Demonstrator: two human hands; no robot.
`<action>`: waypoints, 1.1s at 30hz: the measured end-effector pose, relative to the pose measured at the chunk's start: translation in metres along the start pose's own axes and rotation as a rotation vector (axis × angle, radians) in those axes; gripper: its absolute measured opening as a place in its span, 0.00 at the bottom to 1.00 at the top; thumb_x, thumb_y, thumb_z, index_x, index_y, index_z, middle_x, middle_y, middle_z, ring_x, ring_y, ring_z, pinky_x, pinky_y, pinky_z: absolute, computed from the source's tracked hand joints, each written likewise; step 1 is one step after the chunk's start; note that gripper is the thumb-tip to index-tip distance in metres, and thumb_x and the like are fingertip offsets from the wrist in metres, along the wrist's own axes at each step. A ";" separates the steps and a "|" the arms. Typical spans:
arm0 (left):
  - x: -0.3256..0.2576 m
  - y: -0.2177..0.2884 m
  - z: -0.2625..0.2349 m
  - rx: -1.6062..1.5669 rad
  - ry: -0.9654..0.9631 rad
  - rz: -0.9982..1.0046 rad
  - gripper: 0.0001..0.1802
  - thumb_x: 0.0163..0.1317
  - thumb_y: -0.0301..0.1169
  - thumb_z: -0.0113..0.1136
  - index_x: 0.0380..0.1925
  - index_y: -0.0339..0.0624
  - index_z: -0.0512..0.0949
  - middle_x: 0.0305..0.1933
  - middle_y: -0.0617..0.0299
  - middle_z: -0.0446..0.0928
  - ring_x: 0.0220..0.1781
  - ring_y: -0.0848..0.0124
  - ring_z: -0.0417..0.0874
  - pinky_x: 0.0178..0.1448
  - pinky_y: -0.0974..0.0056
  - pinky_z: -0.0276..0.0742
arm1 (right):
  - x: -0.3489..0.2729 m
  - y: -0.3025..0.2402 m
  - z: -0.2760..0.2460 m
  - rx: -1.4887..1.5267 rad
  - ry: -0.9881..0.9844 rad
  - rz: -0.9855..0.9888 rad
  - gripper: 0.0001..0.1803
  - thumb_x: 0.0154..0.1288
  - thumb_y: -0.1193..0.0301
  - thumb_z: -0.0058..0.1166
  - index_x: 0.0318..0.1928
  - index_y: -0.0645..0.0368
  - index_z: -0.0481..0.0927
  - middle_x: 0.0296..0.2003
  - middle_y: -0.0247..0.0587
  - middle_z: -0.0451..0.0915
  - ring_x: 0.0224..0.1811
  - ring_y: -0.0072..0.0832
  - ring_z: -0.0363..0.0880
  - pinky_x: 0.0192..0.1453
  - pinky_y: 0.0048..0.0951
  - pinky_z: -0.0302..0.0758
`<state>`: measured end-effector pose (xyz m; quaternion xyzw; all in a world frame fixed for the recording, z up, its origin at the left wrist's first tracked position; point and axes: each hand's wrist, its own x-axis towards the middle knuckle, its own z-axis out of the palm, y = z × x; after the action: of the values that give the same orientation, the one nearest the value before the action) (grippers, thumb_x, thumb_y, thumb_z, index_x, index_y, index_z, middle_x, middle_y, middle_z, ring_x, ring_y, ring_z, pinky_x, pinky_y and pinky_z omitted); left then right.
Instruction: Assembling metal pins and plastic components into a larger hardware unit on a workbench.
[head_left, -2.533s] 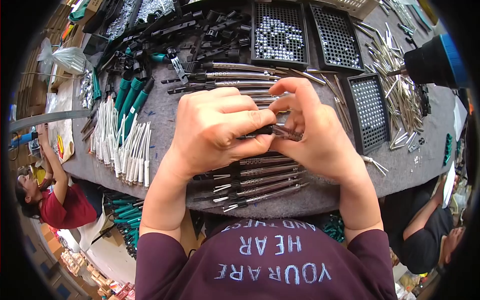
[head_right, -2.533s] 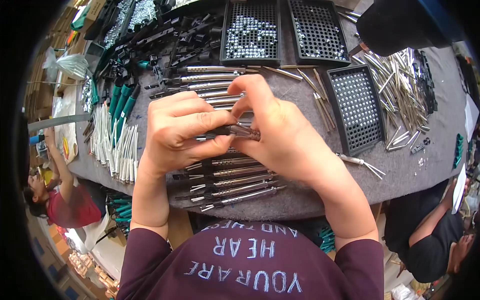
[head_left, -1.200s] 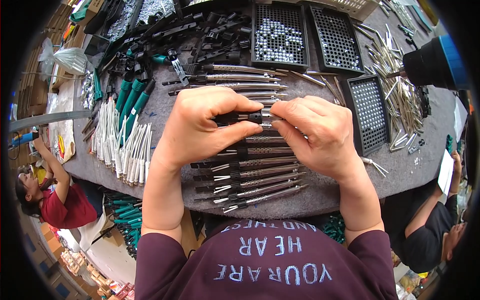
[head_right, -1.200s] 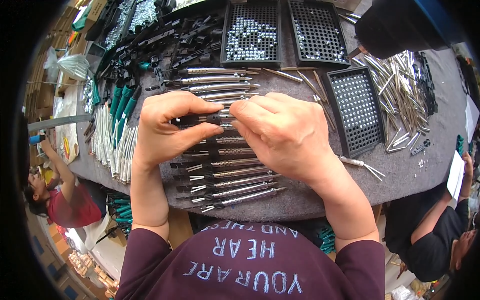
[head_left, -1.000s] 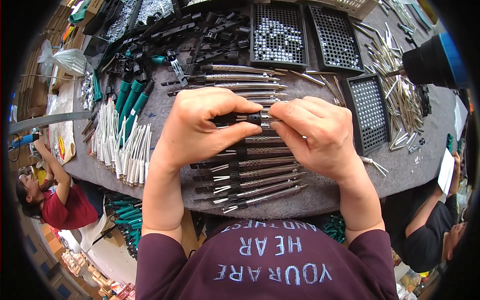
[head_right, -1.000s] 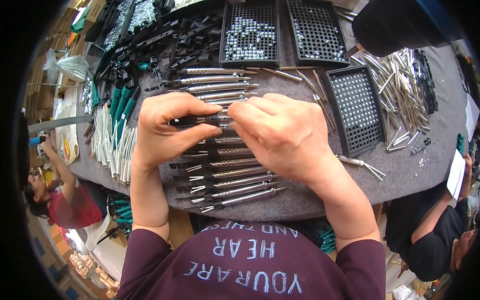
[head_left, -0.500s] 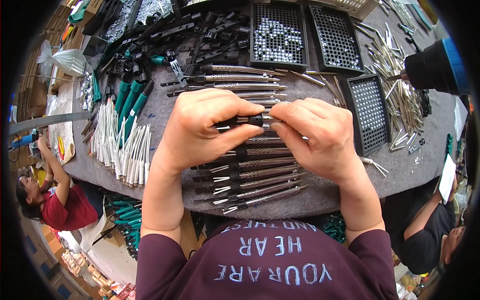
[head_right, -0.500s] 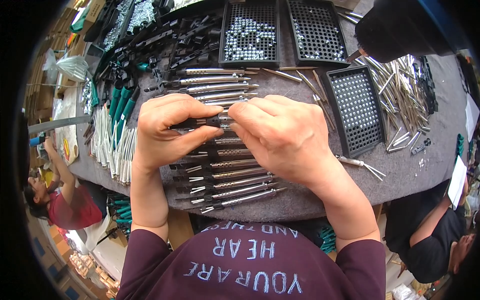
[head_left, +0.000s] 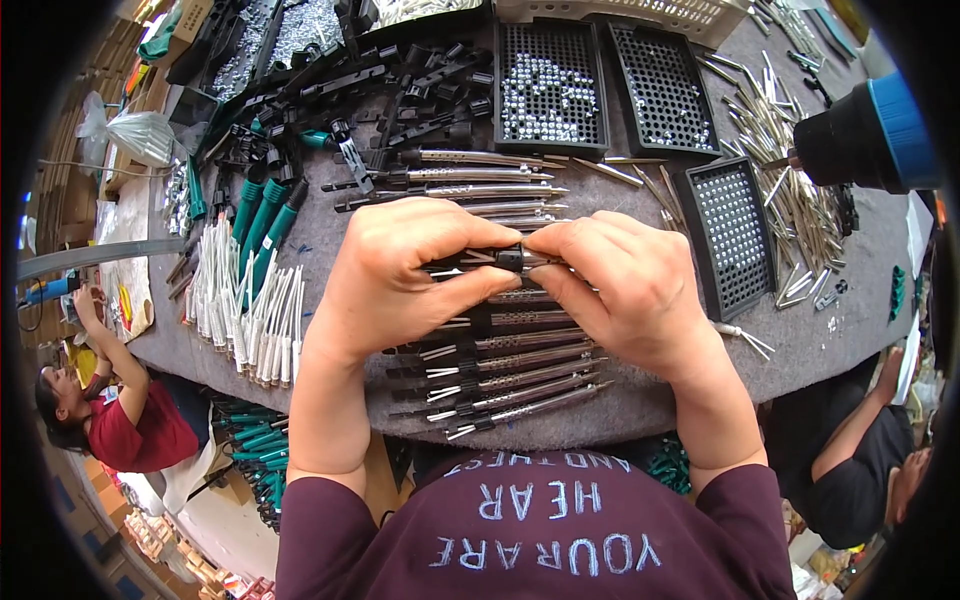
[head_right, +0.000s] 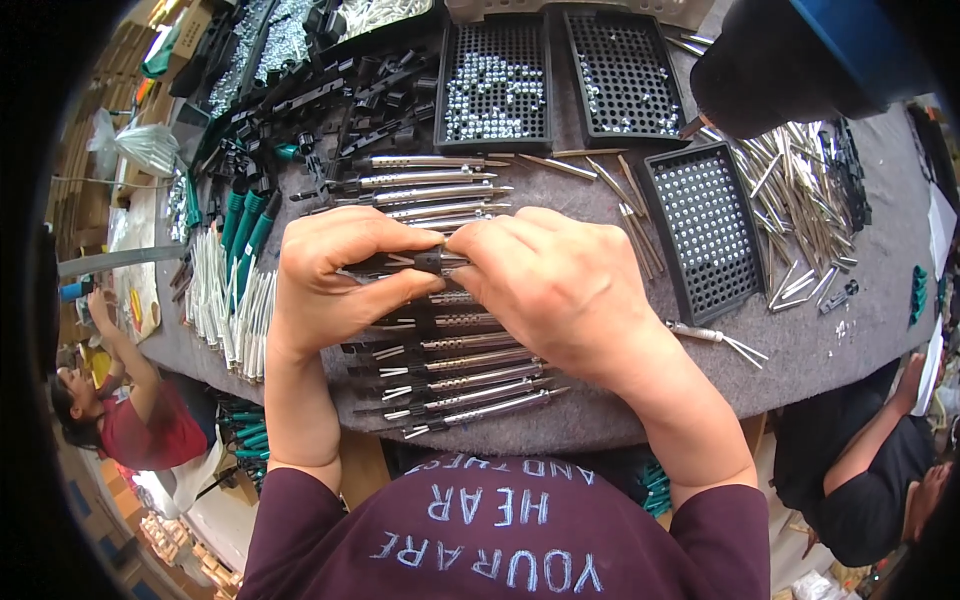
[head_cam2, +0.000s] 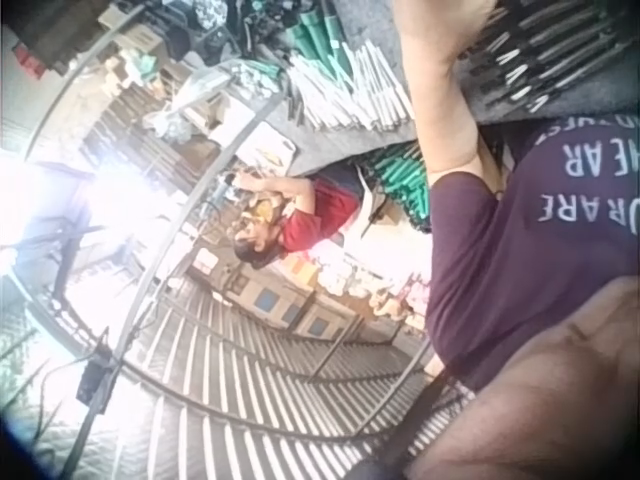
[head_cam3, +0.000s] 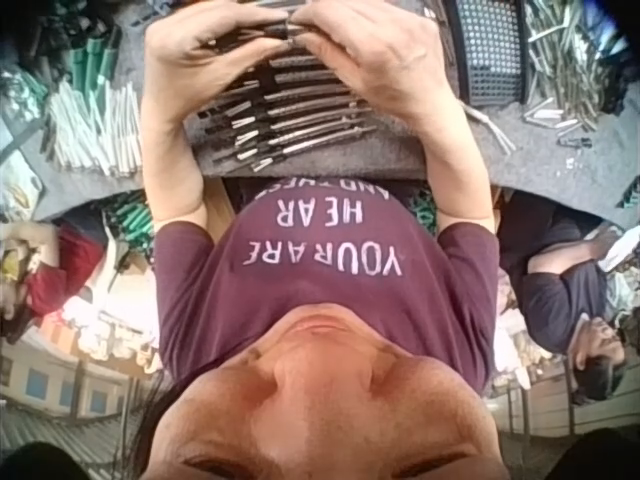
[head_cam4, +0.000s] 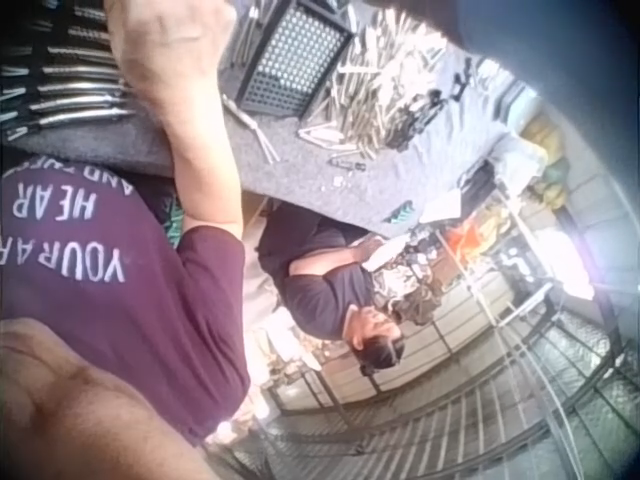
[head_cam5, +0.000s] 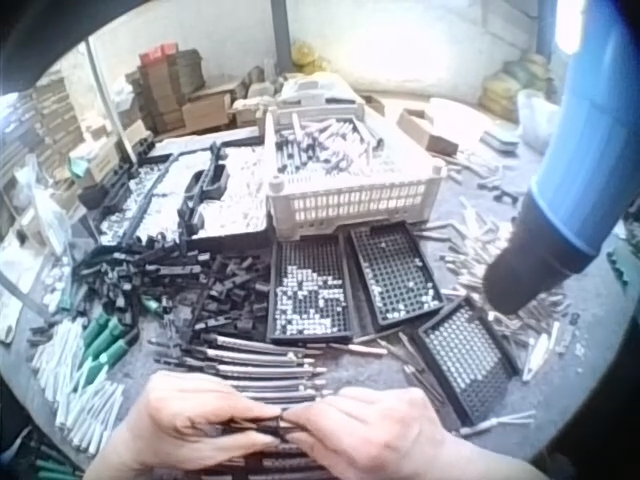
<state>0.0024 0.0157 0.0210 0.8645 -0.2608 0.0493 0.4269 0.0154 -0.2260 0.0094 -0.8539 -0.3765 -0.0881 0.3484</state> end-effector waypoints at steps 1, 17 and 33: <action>-0.002 0.000 -0.003 0.003 -0.005 -0.025 0.13 0.53 0.27 0.82 0.39 0.40 0.90 0.35 0.55 0.89 0.35 0.60 0.90 0.39 0.62 0.84 | 0.000 0.002 -0.001 0.004 0.001 -0.002 0.10 0.63 0.69 0.70 0.43 0.54 0.85 0.32 0.36 0.86 0.35 0.34 0.87 0.35 0.35 0.82; -0.001 -0.002 0.002 0.036 0.048 0.057 0.14 0.51 0.25 0.83 0.37 0.38 0.90 0.33 0.56 0.89 0.33 0.61 0.90 0.38 0.63 0.84 | 0.000 0.015 -0.017 0.149 -0.139 0.033 0.10 0.63 0.71 0.72 0.42 0.62 0.87 0.32 0.44 0.87 0.34 0.43 0.87 0.39 0.38 0.81; 0.000 -0.006 -0.005 0.059 0.050 0.032 0.14 0.51 0.22 0.79 0.39 0.38 0.90 0.37 0.54 0.89 0.40 0.61 0.90 0.44 0.61 0.85 | -0.001 0.012 -0.009 0.141 -0.129 0.103 0.09 0.67 0.70 0.70 0.42 0.63 0.87 0.34 0.47 0.88 0.37 0.45 0.88 0.43 0.41 0.82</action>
<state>0.0058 0.0231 0.0199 0.8709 -0.2622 0.0851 0.4068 0.0242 -0.2382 0.0093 -0.8495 -0.3589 0.0120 0.3866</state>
